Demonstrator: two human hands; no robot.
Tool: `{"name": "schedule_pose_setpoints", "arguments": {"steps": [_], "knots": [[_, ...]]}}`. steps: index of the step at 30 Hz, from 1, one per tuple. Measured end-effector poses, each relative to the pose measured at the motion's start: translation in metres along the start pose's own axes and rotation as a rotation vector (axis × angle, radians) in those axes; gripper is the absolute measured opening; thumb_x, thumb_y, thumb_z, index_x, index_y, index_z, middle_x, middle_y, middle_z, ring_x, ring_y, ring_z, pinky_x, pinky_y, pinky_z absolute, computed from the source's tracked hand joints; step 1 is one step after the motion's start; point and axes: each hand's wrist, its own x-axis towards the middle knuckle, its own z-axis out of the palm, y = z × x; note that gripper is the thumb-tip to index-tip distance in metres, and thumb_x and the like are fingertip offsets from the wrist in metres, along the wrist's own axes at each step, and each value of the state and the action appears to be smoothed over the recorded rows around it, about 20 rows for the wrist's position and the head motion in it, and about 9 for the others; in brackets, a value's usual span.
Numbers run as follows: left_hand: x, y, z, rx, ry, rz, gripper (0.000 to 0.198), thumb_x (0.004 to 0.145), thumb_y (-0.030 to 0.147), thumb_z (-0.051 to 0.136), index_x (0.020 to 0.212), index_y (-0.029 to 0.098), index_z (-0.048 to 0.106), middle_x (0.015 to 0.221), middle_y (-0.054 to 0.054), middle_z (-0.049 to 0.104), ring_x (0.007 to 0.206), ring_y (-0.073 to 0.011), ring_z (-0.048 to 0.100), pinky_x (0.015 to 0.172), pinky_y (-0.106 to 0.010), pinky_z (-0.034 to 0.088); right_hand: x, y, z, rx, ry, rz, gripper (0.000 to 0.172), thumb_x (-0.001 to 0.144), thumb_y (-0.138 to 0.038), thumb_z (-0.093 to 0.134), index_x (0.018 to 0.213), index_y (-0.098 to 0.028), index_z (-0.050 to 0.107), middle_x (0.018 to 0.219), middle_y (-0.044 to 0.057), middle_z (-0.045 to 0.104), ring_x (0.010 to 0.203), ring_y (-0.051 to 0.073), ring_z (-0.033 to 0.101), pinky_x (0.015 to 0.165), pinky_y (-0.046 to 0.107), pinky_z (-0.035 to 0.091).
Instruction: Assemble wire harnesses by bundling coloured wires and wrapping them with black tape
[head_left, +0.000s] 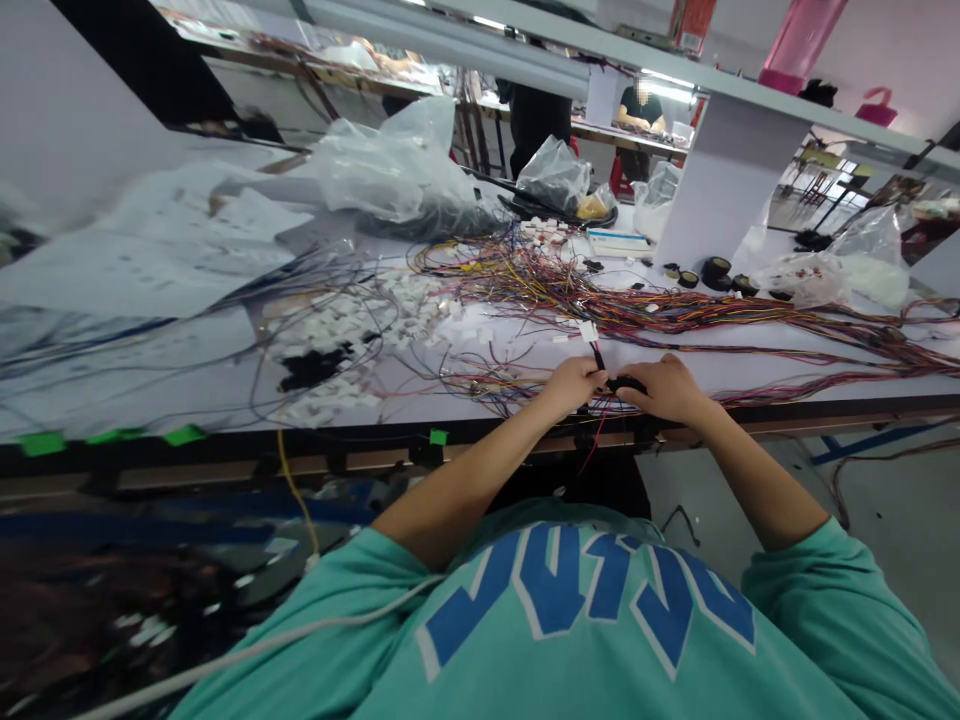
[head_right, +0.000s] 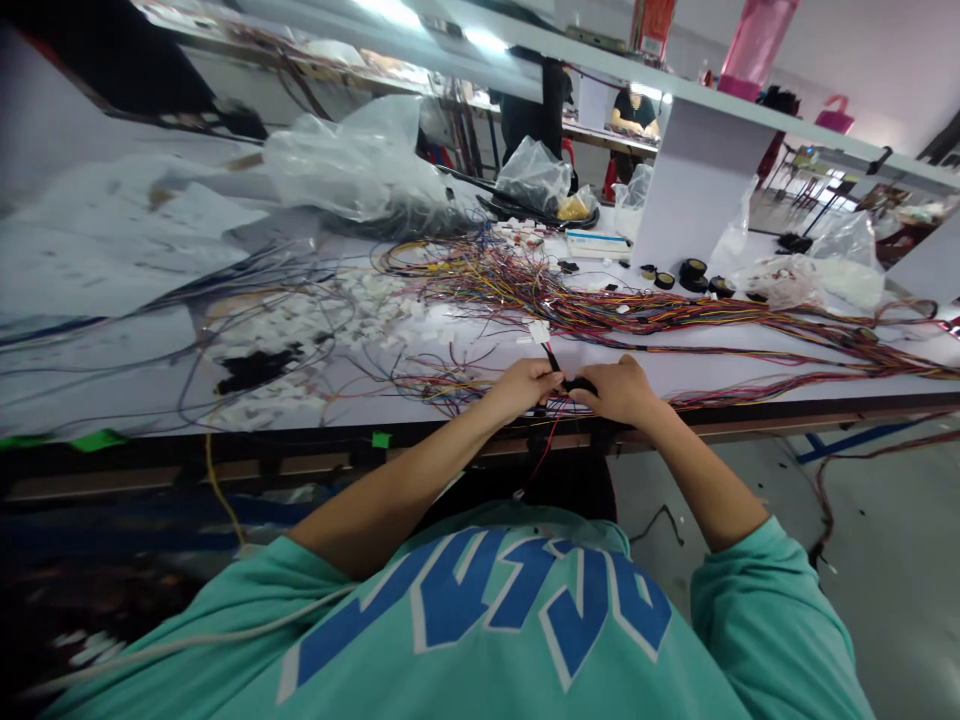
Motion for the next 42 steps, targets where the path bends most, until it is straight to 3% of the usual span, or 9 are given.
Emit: {"name": "schedule_pose_setpoints", "arguments": {"steps": [7, 13, 18, 23, 28, 33, 38, 42], "knots": [[-0.007, -0.002, 0.010, 0.164, 0.097, 0.155, 0.019, 0.078, 0.017, 0.043, 0.078, 0.017, 0.062, 0.068, -0.003, 0.064, 0.070, -0.0171, 0.058, 0.068, -0.027, 0.044, 0.016, -0.005, -0.003, -0.139, -0.034, -0.086, 0.025, 0.081, -0.018, 0.043, 0.092, -0.018, 0.065, 0.096, 0.008, 0.068, 0.095, 0.023, 0.059, 0.078, 0.036, 0.029], [-0.010, 0.000, 0.021, 0.179, 0.091, 0.108, 0.021, 0.072, 0.020, 0.055, 0.092, 0.016, 0.059, 0.089, -0.004, 0.065, 0.086, -0.0194, 0.060, 0.079, -0.031, 0.046, 0.020, 0.003, 0.006, -0.038, -0.013, -0.180, 0.031, 0.077, -0.012, 0.046, 0.102, -0.020, 0.062, 0.115, 0.007, 0.063, 0.107, 0.021, 0.054, 0.087, 0.036, 0.027], [-0.006, 0.007, 0.018, 0.388, 0.043, -0.006, 0.025, 0.078, 0.024, 0.050, 0.098, 0.015, 0.063, 0.094, -0.008, 0.067, 0.090, -0.0214, 0.062, 0.080, -0.029, 0.045, 0.016, 0.006, 0.013, -0.072, 0.020, -0.161, 0.038, 0.079, -0.013, 0.045, 0.114, -0.020, 0.057, 0.122, 0.007, 0.060, 0.111, 0.021, 0.052, 0.086, 0.036, 0.026], [-0.001, 0.009, 0.012, 0.445, -0.061, -0.050, 0.028, 0.078, 0.034, 0.052, 0.089, 0.013, 0.069, 0.085, -0.008, 0.069, 0.085, -0.0221, 0.063, 0.073, -0.028, 0.045, 0.017, 0.001, 0.014, -0.175, -0.009, -0.127, 0.034, 0.082, -0.021, 0.044, 0.113, -0.018, 0.057, 0.112, 0.010, 0.063, 0.103, 0.022, 0.055, 0.077, 0.034, 0.025], [-0.001, 0.004, 0.017, 0.400, -0.009, -0.006, 0.024, 0.077, 0.024, 0.051, 0.087, 0.012, 0.068, 0.083, -0.008, 0.069, 0.082, -0.0206, 0.062, 0.072, -0.028, 0.044, 0.020, 0.003, 0.012, -0.279, -0.048, -0.119, 0.032, 0.085, -0.029, 0.042, 0.113, -0.021, 0.058, 0.096, 0.010, 0.067, 0.091, 0.022, 0.057, 0.073, 0.033, 0.023], [-0.002, 0.001, 0.021, 0.313, 0.023, 0.038, 0.024, 0.076, 0.022, 0.050, 0.090, 0.013, 0.067, 0.083, -0.005, 0.069, 0.082, -0.0187, 0.061, 0.071, -0.026, 0.045, 0.020, 0.005, 0.005, -0.303, -0.068, -0.141, 0.030, 0.087, -0.032, 0.042, 0.108, -0.023, 0.062, 0.096, 0.009, 0.067, 0.091, 0.022, 0.058, 0.073, 0.033, 0.021], [-0.002, 0.010, 0.017, 0.450, -0.056, -0.013, 0.026, 0.077, 0.024, 0.048, 0.087, 0.012, 0.068, 0.084, -0.008, 0.069, 0.084, -0.0214, 0.063, 0.073, -0.028, 0.046, 0.021, 0.005, 0.003, -0.282, -0.077, -0.122, 0.028, 0.086, -0.031, 0.044, 0.105, -0.024, 0.064, 0.097, 0.008, 0.068, 0.092, 0.021, 0.058, 0.073, 0.033, 0.021], [-0.003, 0.017, 0.018, 0.534, -0.049, -0.048, 0.030, 0.078, 0.025, 0.047, 0.096, 0.012, 0.067, 0.095, -0.012, 0.069, 0.093, -0.0239, 0.062, 0.077, -0.028, 0.045, 0.022, 0.006, 0.004, -0.235, -0.083, -0.100, 0.029, 0.084, -0.027, 0.044, 0.104, -0.027, 0.065, 0.099, 0.006, 0.069, 0.091, 0.020, 0.058, 0.071, 0.032, 0.021]]}}
